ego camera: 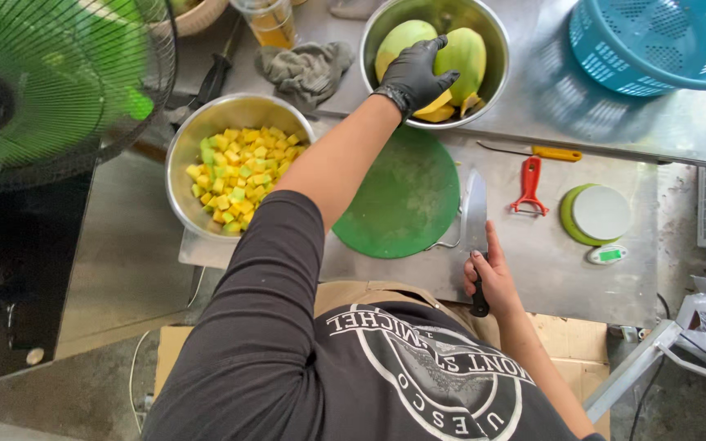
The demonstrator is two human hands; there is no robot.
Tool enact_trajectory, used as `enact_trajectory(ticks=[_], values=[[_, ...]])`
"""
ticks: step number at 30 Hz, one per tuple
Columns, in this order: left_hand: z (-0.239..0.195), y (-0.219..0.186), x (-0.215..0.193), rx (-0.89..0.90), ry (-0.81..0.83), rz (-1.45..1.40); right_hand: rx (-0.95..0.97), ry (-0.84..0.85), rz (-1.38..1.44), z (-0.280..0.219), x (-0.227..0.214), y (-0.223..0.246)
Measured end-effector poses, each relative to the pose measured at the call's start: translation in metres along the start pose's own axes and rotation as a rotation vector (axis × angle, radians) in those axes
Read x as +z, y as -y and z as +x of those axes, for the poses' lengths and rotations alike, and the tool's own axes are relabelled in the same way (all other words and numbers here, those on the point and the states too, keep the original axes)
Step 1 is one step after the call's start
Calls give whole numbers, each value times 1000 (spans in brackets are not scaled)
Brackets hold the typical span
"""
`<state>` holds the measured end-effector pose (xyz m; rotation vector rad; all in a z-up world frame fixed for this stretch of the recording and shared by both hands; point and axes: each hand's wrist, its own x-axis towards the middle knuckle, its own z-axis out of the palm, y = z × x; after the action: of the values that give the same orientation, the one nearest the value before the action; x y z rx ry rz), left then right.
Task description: The person dices mango slices on a cutting board using a knife and puts the pieces into a bowl.
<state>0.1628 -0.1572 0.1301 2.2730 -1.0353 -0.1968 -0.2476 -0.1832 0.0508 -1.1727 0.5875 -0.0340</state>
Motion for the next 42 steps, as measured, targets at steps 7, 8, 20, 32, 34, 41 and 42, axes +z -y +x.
enact_trajectory(ticks=[7,8,20,32,34,41,42], values=[[88,-64,49,-704,320,111,-12,-14,153,4,-25,-22],[94,-65,56,-759,309,110,-7,-7,159,4,-26,-23],[93,-23,115,-528,-159,-215,9,31,319,10,-35,-26],[3,-6,-8,-178,101,-1473,29,-71,287,10,-24,-27],[-66,0,-36,135,-18,-941,-6,-96,104,21,-14,-32],[-244,-27,-38,-98,148,122,-220,-224,-1124,67,44,6],[-250,-25,-31,-69,204,376,-223,-219,-1130,67,53,10]])
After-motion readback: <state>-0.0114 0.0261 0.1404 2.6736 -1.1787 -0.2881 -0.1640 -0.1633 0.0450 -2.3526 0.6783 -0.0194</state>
